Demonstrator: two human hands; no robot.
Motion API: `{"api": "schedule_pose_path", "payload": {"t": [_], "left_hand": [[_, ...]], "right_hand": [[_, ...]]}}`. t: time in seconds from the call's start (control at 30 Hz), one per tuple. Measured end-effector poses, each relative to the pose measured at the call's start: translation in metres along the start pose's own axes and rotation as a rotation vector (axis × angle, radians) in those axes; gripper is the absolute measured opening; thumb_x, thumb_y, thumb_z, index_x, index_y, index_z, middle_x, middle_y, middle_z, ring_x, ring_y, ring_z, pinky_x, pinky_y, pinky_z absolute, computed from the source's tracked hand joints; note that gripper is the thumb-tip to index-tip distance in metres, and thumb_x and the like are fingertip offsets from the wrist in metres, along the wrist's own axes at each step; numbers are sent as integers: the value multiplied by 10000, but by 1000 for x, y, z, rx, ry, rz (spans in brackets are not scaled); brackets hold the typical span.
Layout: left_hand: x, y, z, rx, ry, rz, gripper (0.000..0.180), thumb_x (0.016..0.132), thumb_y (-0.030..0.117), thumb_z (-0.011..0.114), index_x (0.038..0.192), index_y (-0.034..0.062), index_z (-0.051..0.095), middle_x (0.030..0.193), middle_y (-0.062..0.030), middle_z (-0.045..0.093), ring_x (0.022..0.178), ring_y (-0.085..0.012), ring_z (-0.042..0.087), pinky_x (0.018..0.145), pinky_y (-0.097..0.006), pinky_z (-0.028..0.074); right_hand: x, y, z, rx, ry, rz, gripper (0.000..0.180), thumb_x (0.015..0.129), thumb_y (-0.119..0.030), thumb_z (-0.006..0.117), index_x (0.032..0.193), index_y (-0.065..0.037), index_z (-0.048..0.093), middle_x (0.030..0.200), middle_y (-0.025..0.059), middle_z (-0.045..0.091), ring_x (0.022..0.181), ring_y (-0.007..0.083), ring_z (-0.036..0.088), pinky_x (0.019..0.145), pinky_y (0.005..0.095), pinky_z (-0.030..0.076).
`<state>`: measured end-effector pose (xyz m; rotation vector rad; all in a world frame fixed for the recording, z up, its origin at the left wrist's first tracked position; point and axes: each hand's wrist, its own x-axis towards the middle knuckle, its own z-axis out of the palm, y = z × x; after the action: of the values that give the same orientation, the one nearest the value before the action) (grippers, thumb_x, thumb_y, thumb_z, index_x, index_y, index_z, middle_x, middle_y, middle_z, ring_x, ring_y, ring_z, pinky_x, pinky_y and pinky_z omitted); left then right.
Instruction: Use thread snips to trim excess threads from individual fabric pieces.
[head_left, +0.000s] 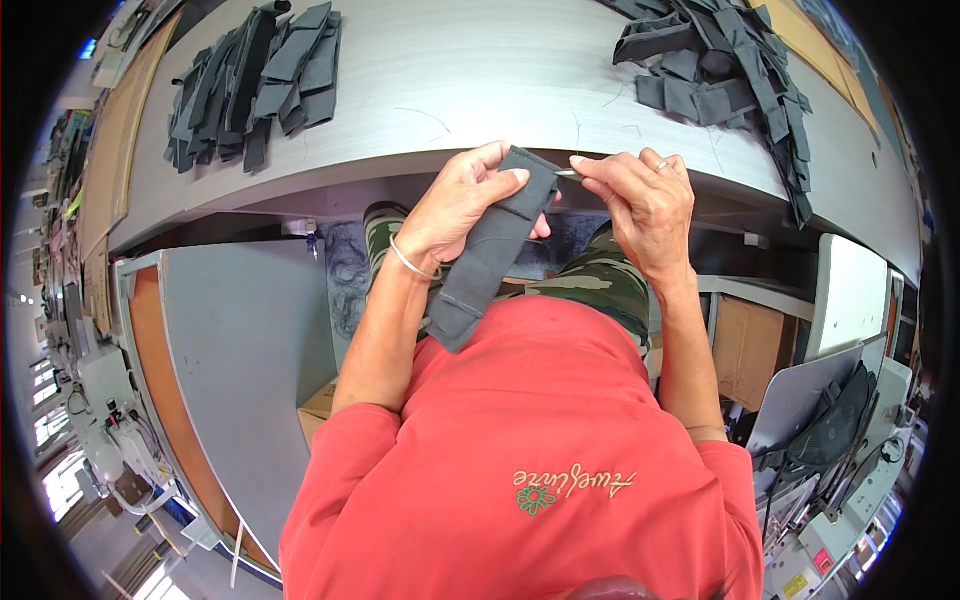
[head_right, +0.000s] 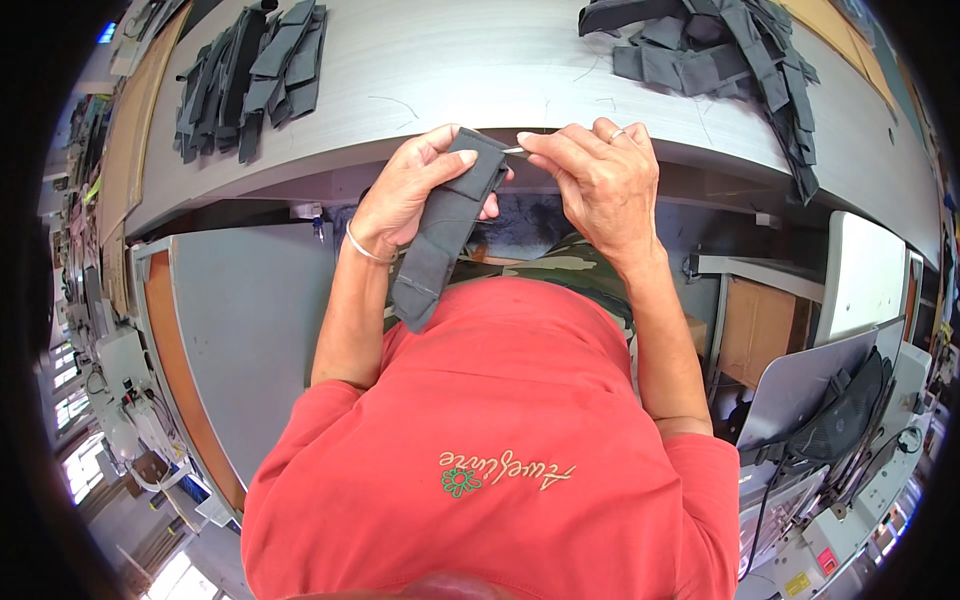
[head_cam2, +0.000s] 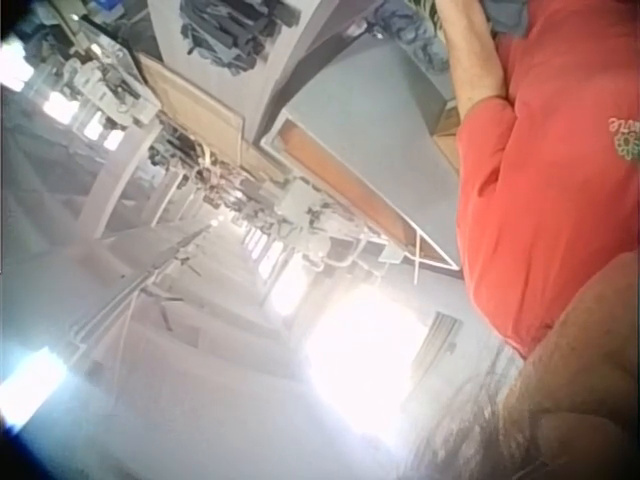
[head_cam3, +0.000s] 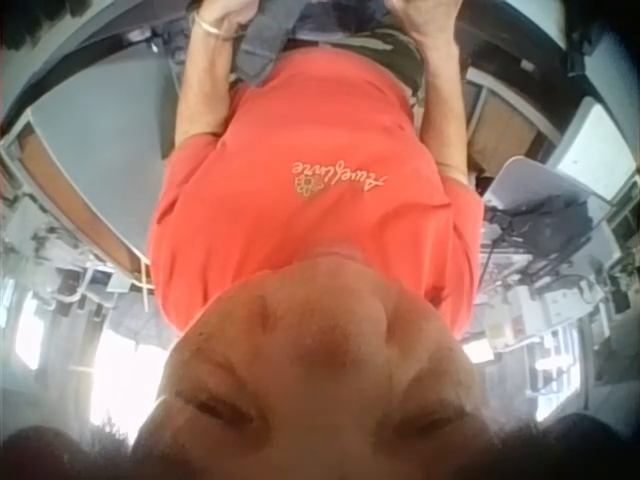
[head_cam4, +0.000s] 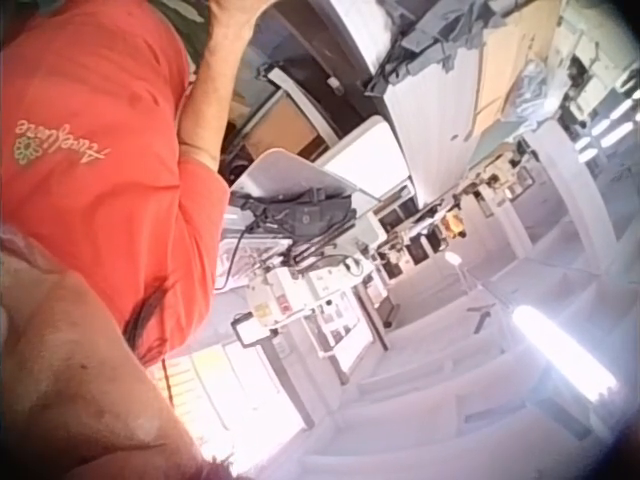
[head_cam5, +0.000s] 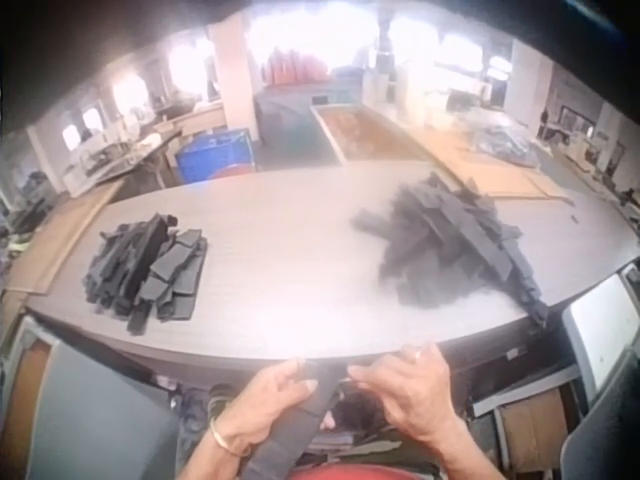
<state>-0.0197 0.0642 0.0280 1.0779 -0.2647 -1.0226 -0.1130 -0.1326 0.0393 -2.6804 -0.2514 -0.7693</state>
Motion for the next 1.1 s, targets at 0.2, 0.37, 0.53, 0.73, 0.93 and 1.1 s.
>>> {"api": "schedule_pose_path", "payload": {"t": [0.2,0.37,0.53,0.73,0.93,1.1], "left_hand": [[-7,2,2,-120,-37,29,237,867,57,507,1097,-1,509,1001,-160,617,764,-213,648,663,-351,583],[-9,-2,-1,-143,-104,59,309,818,32,508,1127,18,500,1036,-103,580,852,-202,630,706,-394,593],[-18,-8,2,-249,-107,115,323,802,-55,522,1118,12,522,1008,-75,550,846,-167,612,764,-416,587],[-31,-12,-2,-162,-85,236,327,780,-89,567,1088,21,569,1040,-56,557,892,-134,595,838,-317,538],[-45,-5,-3,-110,-84,226,311,811,-34,631,1105,32,549,1180,-72,538,951,-172,610,826,-339,552],[-50,-6,9,-70,-125,360,384,813,-47,638,1169,36,519,1031,-32,557,936,-99,570,819,-256,509]], "right_hand": [[1,-14,-1,897,-93,684,417,756,-181,778,1149,-105,657,857,-39,555,739,74,459,721,196,406],[0,-22,10,942,-114,549,122,803,-30,687,924,-18,682,789,17,609,749,74,525,705,224,412],[-2,-33,3,1251,13,718,82,851,-71,650,892,-1,664,759,-7,594,737,64,518,664,211,391],[-11,-44,-5,1242,2,757,125,870,-173,658,885,-49,661,719,-25,574,620,22,395,553,195,271],[2,-66,-20,1287,66,715,120,882,-175,643,893,-56,658,728,-21,598,589,20,363,533,190,261],[9,-81,-27,1258,96,661,115,893,-165,629,888,-63,681,712,-59,560,585,7,316,523,191,239]]}}
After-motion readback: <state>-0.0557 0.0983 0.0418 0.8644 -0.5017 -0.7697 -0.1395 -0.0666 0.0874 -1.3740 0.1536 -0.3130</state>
